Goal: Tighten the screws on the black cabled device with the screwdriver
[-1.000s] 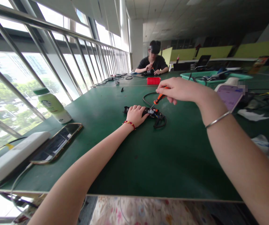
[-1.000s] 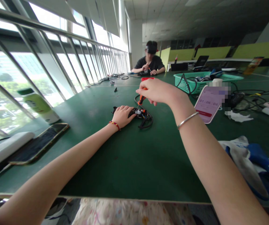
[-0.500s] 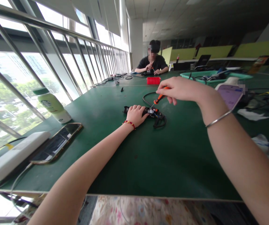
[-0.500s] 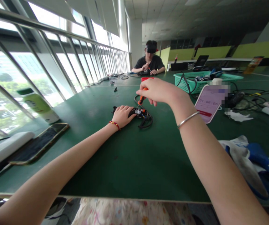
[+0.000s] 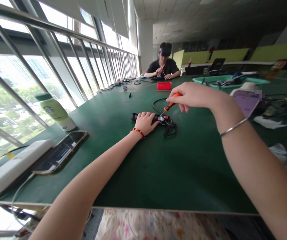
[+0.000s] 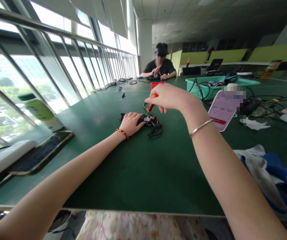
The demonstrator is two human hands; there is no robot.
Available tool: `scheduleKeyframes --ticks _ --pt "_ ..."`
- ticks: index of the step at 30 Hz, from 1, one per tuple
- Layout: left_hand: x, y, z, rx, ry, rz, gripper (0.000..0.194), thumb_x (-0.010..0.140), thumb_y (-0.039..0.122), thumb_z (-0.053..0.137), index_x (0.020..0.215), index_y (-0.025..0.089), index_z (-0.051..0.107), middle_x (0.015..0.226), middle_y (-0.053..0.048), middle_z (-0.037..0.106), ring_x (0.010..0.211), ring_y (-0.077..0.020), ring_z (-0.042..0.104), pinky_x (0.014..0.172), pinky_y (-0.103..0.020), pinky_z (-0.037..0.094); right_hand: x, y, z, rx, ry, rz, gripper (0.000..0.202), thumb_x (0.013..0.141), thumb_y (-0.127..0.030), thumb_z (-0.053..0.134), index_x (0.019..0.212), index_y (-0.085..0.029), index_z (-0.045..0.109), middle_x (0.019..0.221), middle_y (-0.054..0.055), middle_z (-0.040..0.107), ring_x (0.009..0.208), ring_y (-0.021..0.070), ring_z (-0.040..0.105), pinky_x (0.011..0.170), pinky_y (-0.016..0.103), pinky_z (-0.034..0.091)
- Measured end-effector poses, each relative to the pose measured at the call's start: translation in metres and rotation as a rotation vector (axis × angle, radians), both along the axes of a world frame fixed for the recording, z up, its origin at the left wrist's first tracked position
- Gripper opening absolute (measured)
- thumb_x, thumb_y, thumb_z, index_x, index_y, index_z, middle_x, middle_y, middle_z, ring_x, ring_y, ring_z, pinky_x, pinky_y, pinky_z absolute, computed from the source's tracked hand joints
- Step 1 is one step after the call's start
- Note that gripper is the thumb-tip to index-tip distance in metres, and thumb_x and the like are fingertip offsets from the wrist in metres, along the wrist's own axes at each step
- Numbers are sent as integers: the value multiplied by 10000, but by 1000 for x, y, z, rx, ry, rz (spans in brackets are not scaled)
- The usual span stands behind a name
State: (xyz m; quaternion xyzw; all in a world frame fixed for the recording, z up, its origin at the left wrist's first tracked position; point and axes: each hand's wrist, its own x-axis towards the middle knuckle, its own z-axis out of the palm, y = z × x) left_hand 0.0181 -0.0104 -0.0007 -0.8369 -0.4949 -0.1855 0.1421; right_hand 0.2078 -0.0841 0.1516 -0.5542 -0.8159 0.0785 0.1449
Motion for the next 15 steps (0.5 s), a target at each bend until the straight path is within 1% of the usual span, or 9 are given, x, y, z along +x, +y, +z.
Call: scheduleKeyframes --ticks 3,5,7,9,10,13,15 --pt "0 1 -1 8 7 -2 422 910 467 431 1207 197 561 1137 -92 615 1089 -267 498 954 -399 361 0 -1 1 -27 -7 12 320 853 -466 492 942 -207 658 629 27 636 609 180 607 617 331 427" --pt "0 2 -2 14 8 -5 426 912 470 426 1210 196 559 1136 -93 613 1086 -266 500 951 -399 363 0 -1 0 0 19 20 289 827 -422 542 1004 -217 642 701 29 663 655 187 621 623 326 434" --pt "-1 2 -3 16 8 -8 424 912 476 424 1203 200 563 1129 -91 614 1078 -265 504 944 -397 367 1 0 0 40 42 26 281 805 -378 578 1038 -229 627 814 37 686 694 191 630 620 322 437" --pt "-1 3 -3 18 9 -7 414 913 477 422 1191 208 570 1123 -85 618 1070 -262 508 939 -396 370 1 0 -1 70 47 30 261 793 -347 594 1026 -234 623 901 40 689 700 188 632 613 321 438" --pt "-1 3 -2 20 9 -4 407 913 475 422 1185 212 573 1121 -84 620 1068 -262 509 937 -395 371 1 1 -1 78 48 31 242 790 -338 598 1006 -232 623 911 41 688 697 186 632 610 321 440" --pt "0 2 -1 21 10 4 392 915 462 424 1177 215 579 1120 -82 624 1071 -261 510 930 -392 375 0 1 0 54 54 37 173 788 -357 604 883 -214 621 801 40 685 673 181 632 609 318 454" --pt "0 1 -1 17 12 7 392 917 461 420 1174 213 582 1119 -82 626 1072 -261 511 928 -392 378 -1 1 1 15 43 45 201 775 -409 617 782 -209 610 703 35 671 652 180 629 610 316 463"
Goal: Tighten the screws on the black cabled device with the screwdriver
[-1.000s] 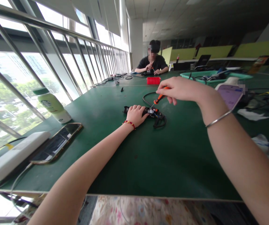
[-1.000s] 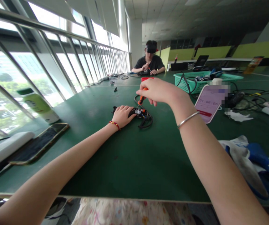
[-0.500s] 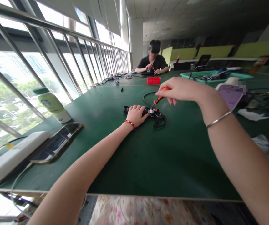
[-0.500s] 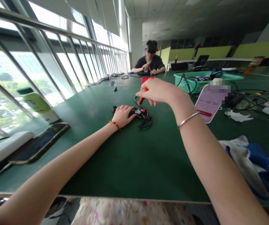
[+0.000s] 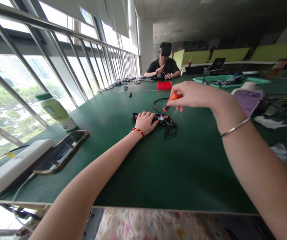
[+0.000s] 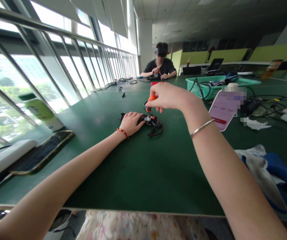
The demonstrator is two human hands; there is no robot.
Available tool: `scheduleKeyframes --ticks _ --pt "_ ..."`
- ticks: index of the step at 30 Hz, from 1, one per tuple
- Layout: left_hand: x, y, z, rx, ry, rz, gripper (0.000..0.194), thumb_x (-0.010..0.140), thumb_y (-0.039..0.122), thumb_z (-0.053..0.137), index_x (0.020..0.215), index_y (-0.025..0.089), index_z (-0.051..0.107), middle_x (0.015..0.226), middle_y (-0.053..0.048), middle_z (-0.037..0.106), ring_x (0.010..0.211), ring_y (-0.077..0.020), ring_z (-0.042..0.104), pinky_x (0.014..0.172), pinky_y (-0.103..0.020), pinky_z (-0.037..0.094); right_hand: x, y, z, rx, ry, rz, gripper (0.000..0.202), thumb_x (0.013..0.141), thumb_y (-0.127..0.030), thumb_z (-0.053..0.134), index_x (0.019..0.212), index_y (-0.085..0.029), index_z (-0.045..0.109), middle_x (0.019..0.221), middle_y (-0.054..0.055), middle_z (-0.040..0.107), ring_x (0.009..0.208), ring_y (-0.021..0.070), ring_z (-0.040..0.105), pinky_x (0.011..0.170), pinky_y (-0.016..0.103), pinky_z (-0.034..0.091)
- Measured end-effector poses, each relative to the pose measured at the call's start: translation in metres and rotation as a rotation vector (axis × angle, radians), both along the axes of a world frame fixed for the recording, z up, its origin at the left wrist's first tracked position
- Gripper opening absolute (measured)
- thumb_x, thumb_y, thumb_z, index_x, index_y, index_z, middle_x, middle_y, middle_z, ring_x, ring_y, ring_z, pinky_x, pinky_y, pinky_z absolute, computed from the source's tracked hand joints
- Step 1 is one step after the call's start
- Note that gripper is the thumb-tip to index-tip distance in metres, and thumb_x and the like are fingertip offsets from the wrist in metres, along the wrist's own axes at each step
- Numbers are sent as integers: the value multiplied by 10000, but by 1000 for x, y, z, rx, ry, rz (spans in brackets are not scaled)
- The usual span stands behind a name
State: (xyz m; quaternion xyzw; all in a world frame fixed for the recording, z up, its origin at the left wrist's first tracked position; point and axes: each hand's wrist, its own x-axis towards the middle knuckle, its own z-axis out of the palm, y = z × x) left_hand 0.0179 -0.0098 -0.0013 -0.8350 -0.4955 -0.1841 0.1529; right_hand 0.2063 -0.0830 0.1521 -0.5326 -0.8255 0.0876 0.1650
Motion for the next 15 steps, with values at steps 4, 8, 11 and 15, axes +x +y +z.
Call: scheduleKeyframes --ticks 4,8,11,15 --pt "0 -1 0 3 6 1 421 907 484 430 1175 197 584 1113 -83 628 1066 -268 512 932 -401 378 -4 1 0 5 -40 -54 334 730 -529 633 653 -207 589 598 31 639 612 180 619 592 316 456" --pt "0 -1 1 -11 3 -1 434 902 492 441 1191 198 577 1122 -84 625 1075 -268 509 940 -399 374 -4 2 -1 18 -9 -41 286 735 -483 637 699 -200 619 631 35 650 623 177 620 588 309 458" --pt "0 -1 1 -13 -1 -4 431 905 488 440 1197 199 572 1128 -84 623 1081 -267 506 945 -399 370 -2 1 -1 19 10 53 187 736 -373 649 828 -210 663 777 27 686 687 171 627 592 295 460" --pt "0 0 0 -12 -2 1 427 907 486 437 1193 199 572 1133 -84 619 1082 -263 503 950 -395 366 -2 1 0 30 4 90 183 736 -337 652 877 -223 679 826 13 686 700 164 630 597 289 459"
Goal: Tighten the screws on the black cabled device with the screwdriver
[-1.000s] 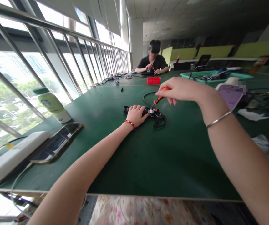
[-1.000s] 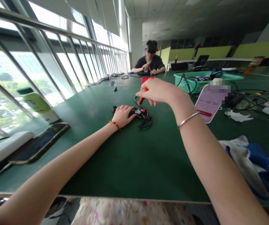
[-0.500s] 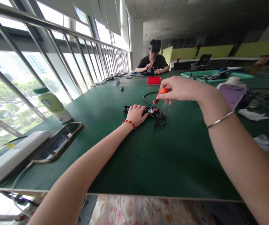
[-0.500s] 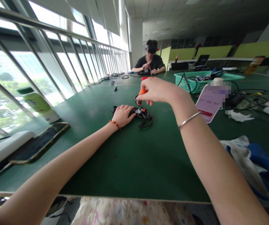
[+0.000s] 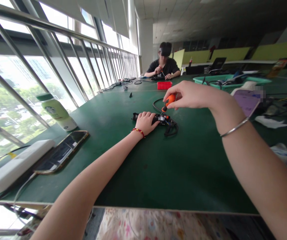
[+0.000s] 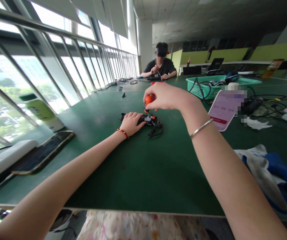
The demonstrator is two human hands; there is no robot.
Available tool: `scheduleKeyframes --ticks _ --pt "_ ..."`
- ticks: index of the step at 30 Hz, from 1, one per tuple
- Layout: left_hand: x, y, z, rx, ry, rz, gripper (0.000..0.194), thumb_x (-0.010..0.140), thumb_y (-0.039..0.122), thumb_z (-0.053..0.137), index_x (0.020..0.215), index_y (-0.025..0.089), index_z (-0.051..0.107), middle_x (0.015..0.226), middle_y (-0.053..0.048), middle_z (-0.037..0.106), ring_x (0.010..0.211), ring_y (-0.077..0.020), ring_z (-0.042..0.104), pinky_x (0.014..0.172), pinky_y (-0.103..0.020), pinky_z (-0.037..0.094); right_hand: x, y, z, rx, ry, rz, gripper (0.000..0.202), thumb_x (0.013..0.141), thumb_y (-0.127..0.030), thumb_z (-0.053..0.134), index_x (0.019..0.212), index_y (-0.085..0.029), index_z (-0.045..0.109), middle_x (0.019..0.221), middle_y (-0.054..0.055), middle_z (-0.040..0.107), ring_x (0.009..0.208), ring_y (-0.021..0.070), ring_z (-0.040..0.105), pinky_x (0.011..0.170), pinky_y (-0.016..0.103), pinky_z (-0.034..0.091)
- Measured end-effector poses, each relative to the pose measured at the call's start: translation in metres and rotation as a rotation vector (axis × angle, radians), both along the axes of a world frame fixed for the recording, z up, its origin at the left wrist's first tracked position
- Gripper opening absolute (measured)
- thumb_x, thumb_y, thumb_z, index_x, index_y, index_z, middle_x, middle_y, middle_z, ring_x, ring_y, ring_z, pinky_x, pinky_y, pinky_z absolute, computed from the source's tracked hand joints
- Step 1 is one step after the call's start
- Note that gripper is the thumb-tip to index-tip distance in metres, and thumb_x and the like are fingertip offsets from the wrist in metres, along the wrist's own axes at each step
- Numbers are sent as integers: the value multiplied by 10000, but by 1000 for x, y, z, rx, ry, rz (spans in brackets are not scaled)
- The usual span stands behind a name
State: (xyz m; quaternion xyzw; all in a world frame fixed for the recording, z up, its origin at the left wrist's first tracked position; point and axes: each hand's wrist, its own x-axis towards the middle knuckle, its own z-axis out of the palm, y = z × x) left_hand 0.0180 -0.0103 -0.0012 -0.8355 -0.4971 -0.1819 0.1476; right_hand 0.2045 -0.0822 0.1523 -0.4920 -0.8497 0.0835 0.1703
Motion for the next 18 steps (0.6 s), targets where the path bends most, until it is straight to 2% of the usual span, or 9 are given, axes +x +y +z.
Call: scheduleKeyframes --ticks 5,9,12,15,18 --pt "0 2 -2 3 -6 -6 433 904 491 444 1200 199 566 1125 -88 617 1081 -263 502 955 -392 363 0 -2 2 -23 -35 -110 268 761 -448 631 781 -189 697 669 45 662 639 185 630 614 323 465" --pt "0 2 -2 7 -3 -6 439 903 498 440 1196 197 569 1124 -87 617 1083 -267 501 954 -394 362 5 3 -1 25 -33 -244 440 779 -572 570 658 -161 674 547 65 615 563 189 601 621 350 463" --pt "0 2 -2 7 5 -2 443 908 500 428 1201 198 566 1132 -86 614 1083 -266 499 960 -395 359 7 8 -3 76 -7 -298 481 805 -587 528 635 -156 660 505 64 580 527 182 580 613 354 455" --pt "-1 1 -1 6 8 -1 437 911 492 426 1209 201 561 1134 -83 612 1084 -263 497 960 -395 358 8 9 -4 68 25 -236 385 817 -502 549 702 -158 678 548 54 605 511 160 570 602 336 449" --pt "-1 1 -1 9 5 -7 434 913 488 426 1203 197 565 1130 -86 613 1081 -265 498 950 -398 363 5 6 -3 23 49 -129 245 792 -372 600 915 -187 705 713 39 672 582 152 600 606 307 448"
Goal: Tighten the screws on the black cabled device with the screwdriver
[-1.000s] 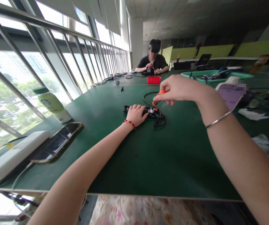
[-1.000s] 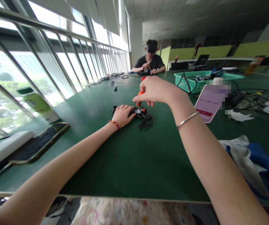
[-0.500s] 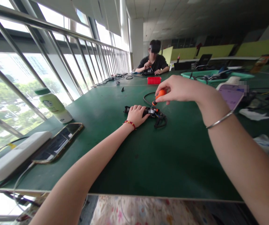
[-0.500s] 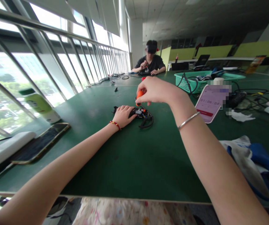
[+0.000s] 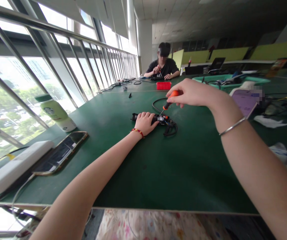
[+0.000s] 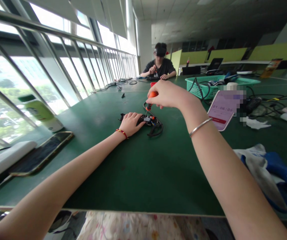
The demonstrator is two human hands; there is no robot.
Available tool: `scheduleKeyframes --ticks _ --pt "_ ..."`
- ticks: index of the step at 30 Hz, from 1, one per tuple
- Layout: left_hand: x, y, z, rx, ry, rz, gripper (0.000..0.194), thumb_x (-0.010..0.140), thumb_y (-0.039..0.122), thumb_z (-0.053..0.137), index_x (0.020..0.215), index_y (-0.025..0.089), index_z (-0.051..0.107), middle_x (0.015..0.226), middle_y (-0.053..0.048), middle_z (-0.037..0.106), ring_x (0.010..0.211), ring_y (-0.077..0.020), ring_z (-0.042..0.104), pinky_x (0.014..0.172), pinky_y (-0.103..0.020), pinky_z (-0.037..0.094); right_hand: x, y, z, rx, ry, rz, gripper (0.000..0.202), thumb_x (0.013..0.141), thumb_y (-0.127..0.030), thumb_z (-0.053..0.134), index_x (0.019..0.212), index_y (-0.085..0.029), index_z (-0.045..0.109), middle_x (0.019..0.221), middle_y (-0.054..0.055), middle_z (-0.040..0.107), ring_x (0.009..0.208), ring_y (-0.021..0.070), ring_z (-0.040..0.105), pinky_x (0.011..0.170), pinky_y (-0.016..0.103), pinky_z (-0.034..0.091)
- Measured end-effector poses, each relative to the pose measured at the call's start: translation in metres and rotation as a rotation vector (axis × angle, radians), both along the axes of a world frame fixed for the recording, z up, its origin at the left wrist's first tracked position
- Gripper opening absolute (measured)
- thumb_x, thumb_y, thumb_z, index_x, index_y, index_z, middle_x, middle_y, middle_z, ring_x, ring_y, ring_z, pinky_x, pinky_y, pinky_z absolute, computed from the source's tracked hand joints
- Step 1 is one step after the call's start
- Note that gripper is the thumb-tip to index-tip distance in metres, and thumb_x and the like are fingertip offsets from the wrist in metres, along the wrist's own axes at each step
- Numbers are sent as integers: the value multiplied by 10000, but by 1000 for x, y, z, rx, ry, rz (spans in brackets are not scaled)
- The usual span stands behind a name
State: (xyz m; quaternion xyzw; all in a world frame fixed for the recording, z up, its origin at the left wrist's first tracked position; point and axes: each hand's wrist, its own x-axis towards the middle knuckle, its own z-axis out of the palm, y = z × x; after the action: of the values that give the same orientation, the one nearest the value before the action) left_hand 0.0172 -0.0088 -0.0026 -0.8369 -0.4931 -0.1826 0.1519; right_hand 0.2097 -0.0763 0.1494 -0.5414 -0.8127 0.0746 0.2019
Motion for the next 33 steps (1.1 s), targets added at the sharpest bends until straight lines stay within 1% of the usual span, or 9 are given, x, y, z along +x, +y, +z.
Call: scheduleKeyframes --ticks 4,9,13,16,19,23,26,29,33 --pt "1 0 0 13 5 3 419 916 481 420 1180 197 579 1113 -86 620 1058 -265 507 932 -401 372 -3 -4 2 -5 -48 20 276 783 -357 610 1019 -237 687 852 25 683 597 149 602 574 301 421" --pt "1 0 1 16 7 6 403 918 474 419 1169 204 583 1109 -84 620 1060 -263 507 927 -396 374 -3 -4 1 -31 -81 -36 271 857 -420 507 937 -210 658 635 14 631 515 143 571 567 307 405" --pt "1 1 0 4 1 0 422 912 490 426 1181 201 576 1109 -87 618 1061 -261 503 933 -396 372 0 0 -1 -30 -74 -81 321 909 -426 403 927 -189 618 624 20 630 518 147 580 596 318 417" --pt "0 2 -1 8 1 -4 419 914 491 419 1186 210 572 1114 -87 616 1064 -260 503 929 -397 375 2 3 -2 -35 -54 -71 242 883 -367 463 1028 -206 571 695 13 656 602 158 617 625 307 426" --pt "0 2 -1 14 2 -3 412 917 490 413 1179 214 572 1113 -88 617 1062 -260 505 925 -395 376 1 2 -1 -22 -48 -45 314 834 -303 531 1136 -219 508 801 21 679 703 176 638 634 299 427" --pt "0 1 0 7 10 5 413 922 490 403 1176 213 574 1120 -87 620 1062 -260 509 921 -391 377 -2 -3 2 1 -71 -22 283 811 -301 559 1082 -225 534 876 39 687 761 193 643 618 297 420" --pt "1 0 1 7 12 8 404 926 484 401 1179 220 572 1121 -84 620 1065 -255 511 926 -386 373 -5 -6 3 -6 -77 -40 226 826 -372 554 991 -218 568 771 33 680 685 189 637 602 302 417" --pt "2 -1 2 9 11 8 399 926 476 405 1171 214 579 1109 -86 625 1060 -256 513 921 -387 376 -5 -7 2 -69 -69 -51 284 857 -452 503 982 -208 573 617 17 639 572 177 609 587 312 417" --pt "2 -2 3 -3 14 12 409 925 486 403 1170 212 583 1110 -85 626 1056 -255 513 923 -386 380 -3 -4 2 -78 -56 -46 303 825 -426 549 1039 -212 553 668 16 655 592 177 618 594 309 424"
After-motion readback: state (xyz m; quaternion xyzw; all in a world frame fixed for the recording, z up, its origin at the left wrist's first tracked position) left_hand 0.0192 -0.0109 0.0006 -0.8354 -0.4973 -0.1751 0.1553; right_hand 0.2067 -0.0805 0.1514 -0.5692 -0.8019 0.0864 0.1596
